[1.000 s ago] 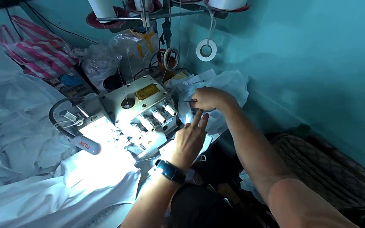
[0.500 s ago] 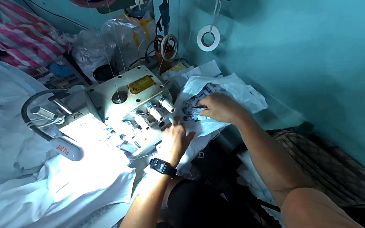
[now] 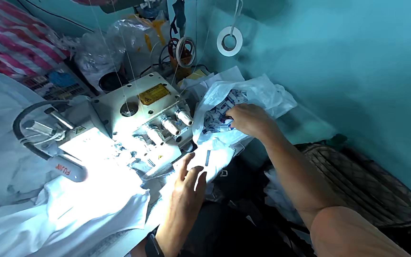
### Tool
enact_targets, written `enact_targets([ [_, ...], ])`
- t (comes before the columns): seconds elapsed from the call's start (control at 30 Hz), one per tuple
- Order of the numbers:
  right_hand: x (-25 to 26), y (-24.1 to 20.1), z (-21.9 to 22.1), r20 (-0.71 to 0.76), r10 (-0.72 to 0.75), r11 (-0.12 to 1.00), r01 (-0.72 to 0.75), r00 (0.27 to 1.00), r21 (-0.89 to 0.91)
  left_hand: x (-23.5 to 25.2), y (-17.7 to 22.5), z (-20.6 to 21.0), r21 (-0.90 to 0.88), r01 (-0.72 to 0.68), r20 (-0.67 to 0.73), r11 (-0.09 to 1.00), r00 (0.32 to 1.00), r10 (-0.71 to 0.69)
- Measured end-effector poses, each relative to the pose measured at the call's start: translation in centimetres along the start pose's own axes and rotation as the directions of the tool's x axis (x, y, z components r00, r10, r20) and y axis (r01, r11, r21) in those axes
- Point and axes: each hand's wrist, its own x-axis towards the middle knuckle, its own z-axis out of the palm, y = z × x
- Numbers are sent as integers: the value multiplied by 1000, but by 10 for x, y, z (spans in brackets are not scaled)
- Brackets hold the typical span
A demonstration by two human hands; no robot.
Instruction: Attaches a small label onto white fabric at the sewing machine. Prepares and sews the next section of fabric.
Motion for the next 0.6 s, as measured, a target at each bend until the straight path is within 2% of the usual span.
enact_targets([
  [0.07,-5,1,-1,-49,-15,1000,15,999,-1,-10,-5,-4,-41,15,-14,999,1000,-15],
  [0.1,-11,3,-1,-120,-51,998,54,991,23,-14,-6,-5,-115,28,-31,993,999,-32],
  [0.13,-20,6,0,-223,-109,992,122,969,45,-17,-7,-6,-225,44,-41,973,998,-54],
  [0.17,-28,9,4,-361,-178,977,209,915,47,-19,-6,-8,-361,73,-25,930,996,-88],
  [0.23,-40,12,15,-639,-308,924,382,705,-24,-20,3,-14,-632,194,95,750,980,-174],
  [0.3,-50,4,26,-798,-394,835,539,456,-105,-19,11,-19,-800,333,245,500,941,-234],
  [0.37,-64,-16,47,-863,-458,660,732,212,-171,-18,11,-20,-891,412,355,193,895,-272],
  [0.4,-72,-29,61,-861,-491,560,805,134,-194,-19,7,-20,-907,415,378,70,876,-298],
  [0.43,-78,-41,75,-847,-524,470,859,87,-202,-22,4,-22,-915,404,376,6,858,-349],
  [0.5,-81,-61,100,-814,-578,349,917,50,-192,-31,-2,-28,-931,362,294,42,814,-501],
  [0.53,-80,-69,111,-812,-580,322,934,66,-154,-37,-3,-30,-936,341,234,84,785,-573],
  [0.57,-79,-77,122,-827,-551,302,951,115,-68,-44,-4,-32,-940,316,164,129,751,-640],
  [0.6,-80,-85,131,-844,-493,285,956,213,74,-50,-4,-33,-941,290,88,173,706,-703],
])
